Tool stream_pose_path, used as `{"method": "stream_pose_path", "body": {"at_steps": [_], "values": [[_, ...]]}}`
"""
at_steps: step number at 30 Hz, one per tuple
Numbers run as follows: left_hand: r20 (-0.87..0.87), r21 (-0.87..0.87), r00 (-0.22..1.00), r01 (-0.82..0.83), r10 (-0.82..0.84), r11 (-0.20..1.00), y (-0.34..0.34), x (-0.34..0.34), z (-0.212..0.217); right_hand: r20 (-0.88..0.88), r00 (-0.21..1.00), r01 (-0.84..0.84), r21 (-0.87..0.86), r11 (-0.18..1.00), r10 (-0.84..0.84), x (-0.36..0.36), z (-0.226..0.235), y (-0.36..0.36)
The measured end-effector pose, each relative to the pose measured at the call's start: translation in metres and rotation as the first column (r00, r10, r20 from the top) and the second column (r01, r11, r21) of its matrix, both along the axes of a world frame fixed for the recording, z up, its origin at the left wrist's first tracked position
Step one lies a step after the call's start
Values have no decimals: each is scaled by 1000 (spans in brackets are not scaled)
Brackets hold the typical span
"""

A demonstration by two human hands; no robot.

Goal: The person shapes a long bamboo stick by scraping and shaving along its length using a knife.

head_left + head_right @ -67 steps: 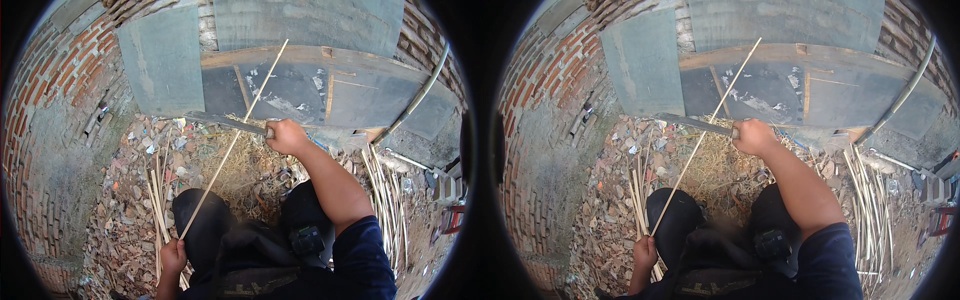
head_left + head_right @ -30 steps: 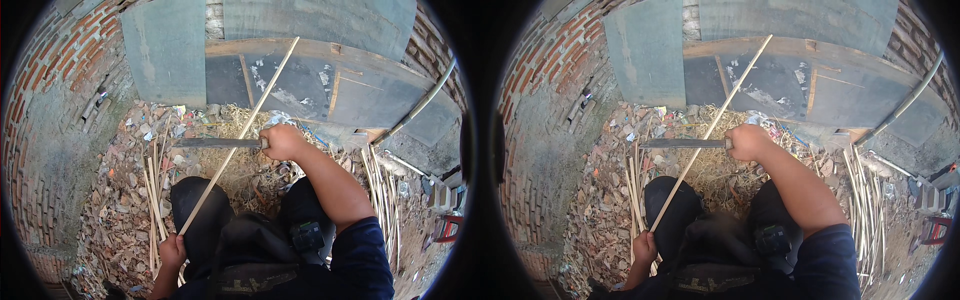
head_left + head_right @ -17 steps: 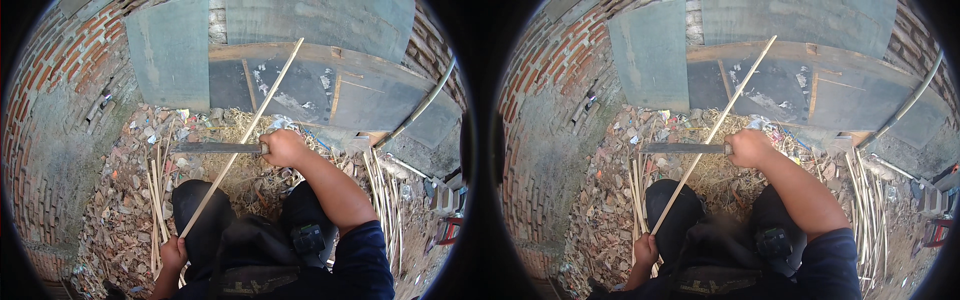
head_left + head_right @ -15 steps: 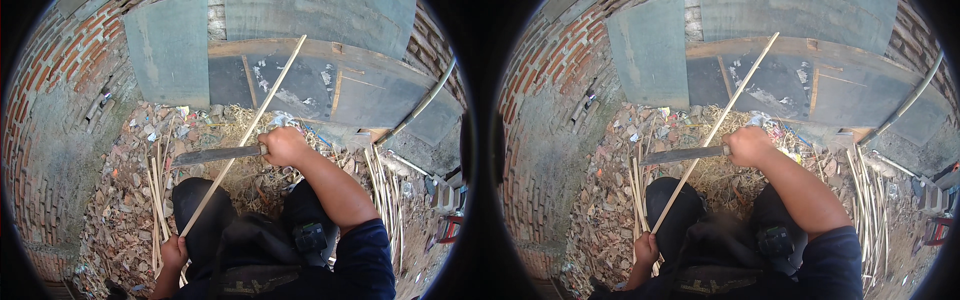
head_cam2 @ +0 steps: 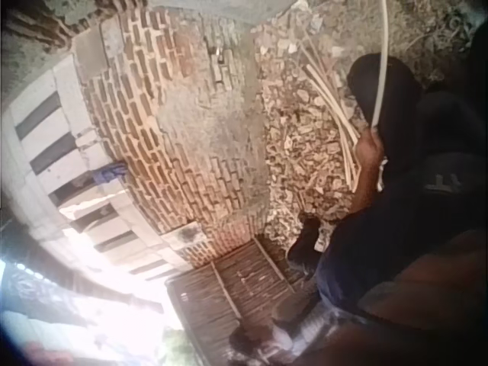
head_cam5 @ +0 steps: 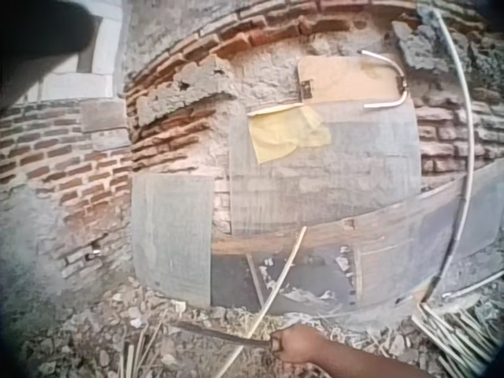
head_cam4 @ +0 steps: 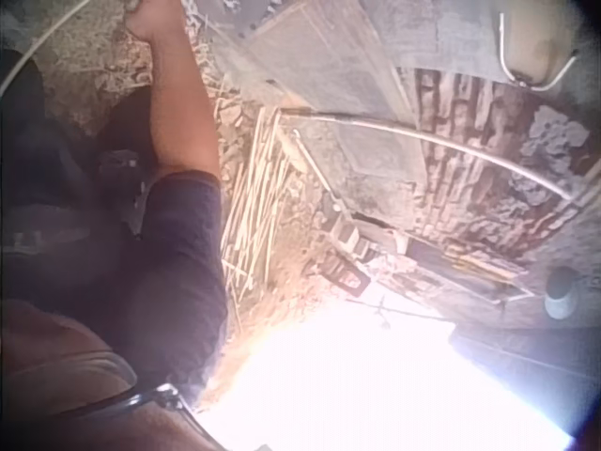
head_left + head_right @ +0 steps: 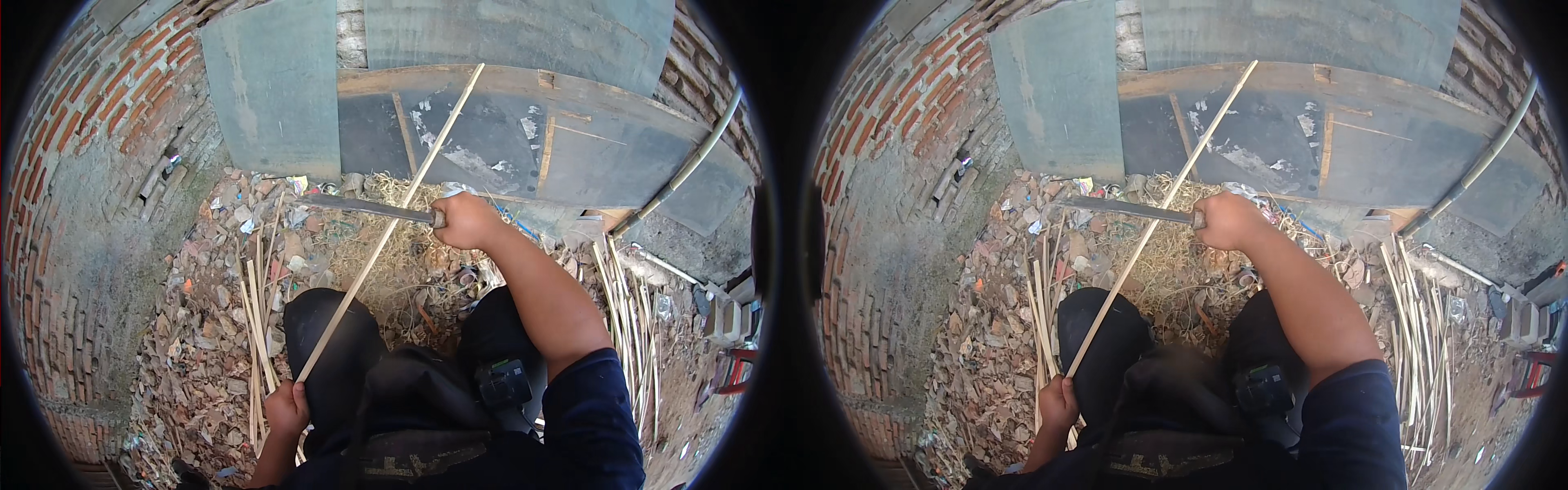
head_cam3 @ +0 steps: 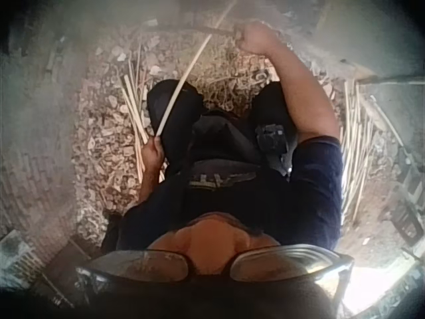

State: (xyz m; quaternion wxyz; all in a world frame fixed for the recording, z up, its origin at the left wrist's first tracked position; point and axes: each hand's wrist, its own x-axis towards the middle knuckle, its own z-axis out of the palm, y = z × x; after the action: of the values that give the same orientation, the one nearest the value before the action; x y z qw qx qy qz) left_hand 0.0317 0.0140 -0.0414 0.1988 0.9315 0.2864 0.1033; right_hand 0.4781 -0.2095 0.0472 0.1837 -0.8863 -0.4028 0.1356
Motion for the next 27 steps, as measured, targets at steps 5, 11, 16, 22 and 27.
{"method": "stream_pose_path", "body": {"at_steps": [5,11,16,22,27], "values": [[-5,-2,999,44,-44,999,1,-3,8,136,988,-60,-100,993,73,-14,3,-1],[15,42,1000,6,-7,999,-2,0,-1,91,994,65,-25,998,-63,4,-2,-7],[35,-3,999,34,-34,999,1,-5,-3,116,993,9,2,1000,-9,-8,3,-11],[-11,-14,1000,3,-3,1000,-1,2,1,4,980,199,121,972,-201,19,-12,-15],[-5,16,999,45,-45,999,-1,0,10,-5,994,109,59,992,-108,8,-6,-19]]}}
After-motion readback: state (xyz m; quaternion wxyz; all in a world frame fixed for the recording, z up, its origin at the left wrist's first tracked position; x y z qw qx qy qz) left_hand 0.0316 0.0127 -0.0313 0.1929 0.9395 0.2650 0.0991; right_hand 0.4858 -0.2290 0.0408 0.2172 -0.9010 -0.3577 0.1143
